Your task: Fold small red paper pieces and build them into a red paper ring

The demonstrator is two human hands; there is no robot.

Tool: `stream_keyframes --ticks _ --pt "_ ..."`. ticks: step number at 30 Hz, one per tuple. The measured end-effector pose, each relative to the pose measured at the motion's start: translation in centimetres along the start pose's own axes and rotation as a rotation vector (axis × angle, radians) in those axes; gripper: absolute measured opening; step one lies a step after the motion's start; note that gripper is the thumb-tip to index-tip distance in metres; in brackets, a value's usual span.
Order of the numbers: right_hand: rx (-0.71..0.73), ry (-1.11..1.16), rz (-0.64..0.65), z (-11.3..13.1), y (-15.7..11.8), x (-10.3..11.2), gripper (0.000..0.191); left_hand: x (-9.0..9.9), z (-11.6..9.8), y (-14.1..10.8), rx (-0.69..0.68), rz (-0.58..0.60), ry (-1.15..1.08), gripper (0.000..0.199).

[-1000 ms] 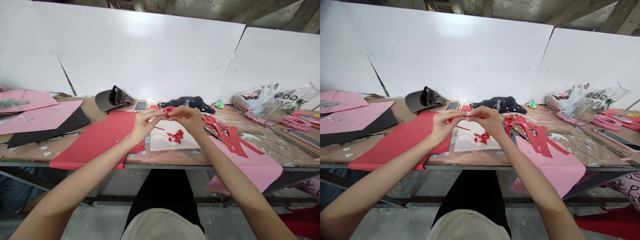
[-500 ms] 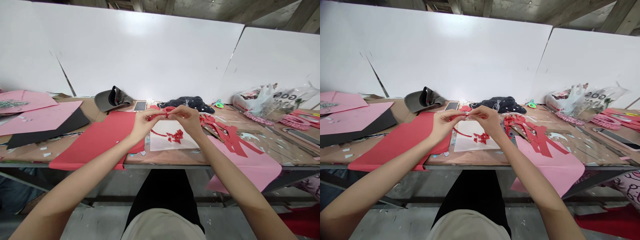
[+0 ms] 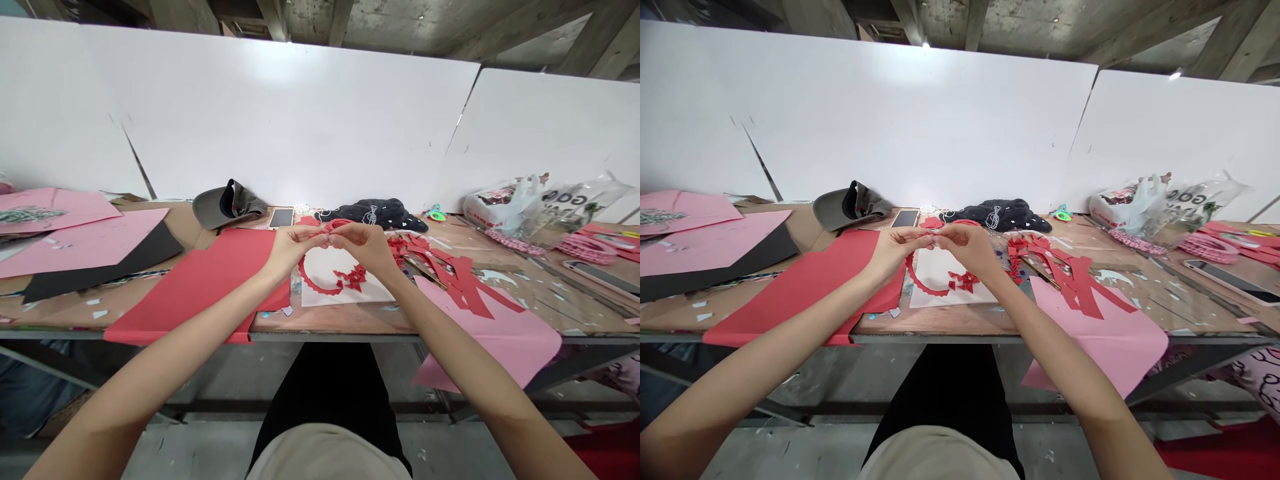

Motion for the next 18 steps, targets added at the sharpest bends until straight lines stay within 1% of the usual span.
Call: stream_keyframes --ticks 7,11,13,14,16,18 --pt "-0.06 -0.038 -0.018 -1.6 0.3 -0.4 0.025 0.2 1.1 0.1 0.047 0.013 -0.008 0.028" --pt "-0.053 -0.084 0.066 -2.3 0.8 -0.1 0.023 0.6 1.7 0.3 0.118 -0.013 0.028 0.033" --pt "-0.045 -0.211 0.117 -2.8 1.0 0.6 0.02 0.9 1.9 0.5 0.141 -0.043 0.049 0.035" --pt "-0.043 -0.309 0.156 -3.2 1.1 0.9 0.017 1.1 2.0 0.6 0.148 -0.058 0.053 0.036" --pt "-0.057 -0.491 0.328 -4.4 0.7 0.9 0.011 1.3 2.1 0.7 0.16 -0.077 0.05 0.038" --pt "-0.106 -0.614 0.495 -6.0 -0.1 0.5 0.007 1.3 2.2 0.8 0.171 -0.08 0.049 0.039"
Point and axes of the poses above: each hand's wrist, its own y-axis towards the middle knuckle, its own x-axis out of the back of the hand, z = x × y, the point moved 6 cm from there along y, towards the middle knuckle, and after that the axes turned 10 degrees about -z, right-handed, at the moved point
